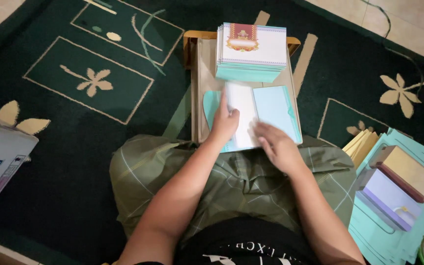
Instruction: Folding and stacking printed cards on a small wooden platform while sitting on the floor
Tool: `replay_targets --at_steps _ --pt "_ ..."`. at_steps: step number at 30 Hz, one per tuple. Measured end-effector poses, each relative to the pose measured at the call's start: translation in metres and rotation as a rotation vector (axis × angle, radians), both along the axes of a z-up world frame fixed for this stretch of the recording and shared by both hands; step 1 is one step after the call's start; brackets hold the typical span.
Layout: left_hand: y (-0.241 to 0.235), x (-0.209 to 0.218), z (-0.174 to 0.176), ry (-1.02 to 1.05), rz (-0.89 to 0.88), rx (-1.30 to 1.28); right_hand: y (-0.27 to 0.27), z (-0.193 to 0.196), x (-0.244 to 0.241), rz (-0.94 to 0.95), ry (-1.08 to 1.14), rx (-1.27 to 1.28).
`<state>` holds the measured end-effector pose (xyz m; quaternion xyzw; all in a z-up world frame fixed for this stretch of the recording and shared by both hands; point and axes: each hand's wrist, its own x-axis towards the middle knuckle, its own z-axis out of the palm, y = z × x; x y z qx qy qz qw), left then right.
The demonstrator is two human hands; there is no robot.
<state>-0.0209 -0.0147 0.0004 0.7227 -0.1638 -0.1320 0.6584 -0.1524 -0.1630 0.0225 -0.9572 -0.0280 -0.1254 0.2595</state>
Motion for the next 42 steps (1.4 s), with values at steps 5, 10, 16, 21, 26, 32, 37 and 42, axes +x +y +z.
replay_targets --at_steps 5,10,16,21,26,32,37,42 --pt "-0.001 0.014 -0.008 -0.639 -0.092 0.621 -0.028 -0.046 -0.001 0.007 0.118 -0.082" --pt "-0.015 0.02 -0.034 -0.534 -0.298 0.899 -0.038 -0.065 0.045 -0.024 0.184 -0.383" --pt "-0.016 0.017 -0.038 -0.515 -0.319 0.969 -0.038 -0.059 0.095 -0.031 0.297 -0.464" --pt "-0.017 0.021 -0.035 -0.476 -0.312 0.933 -0.027 -0.051 0.054 -0.052 0.419 -0.517" --pt "-0.019 0.018 -0.039 -0.516 -0.301 0.977 -0.027 -0.053 0.029 -0.024 0.488 -0.496" --pt "-0.021 0.02 -0.036 -0.464 -0.301 0.949 -0.037 -0.058 0.089 -0.049 0.459 -0.522" --pt "-0.021 0.018 -0.04 -0.502 -0.24 0.945 -0.021 -0.053 0.087 -0.106 0.401 -0.562" --pt "-0.022 0.016 -0.032 -0.42 -0.245 0.964 0.0 -0.08 0.016 -0.179 0.311 -0.558"
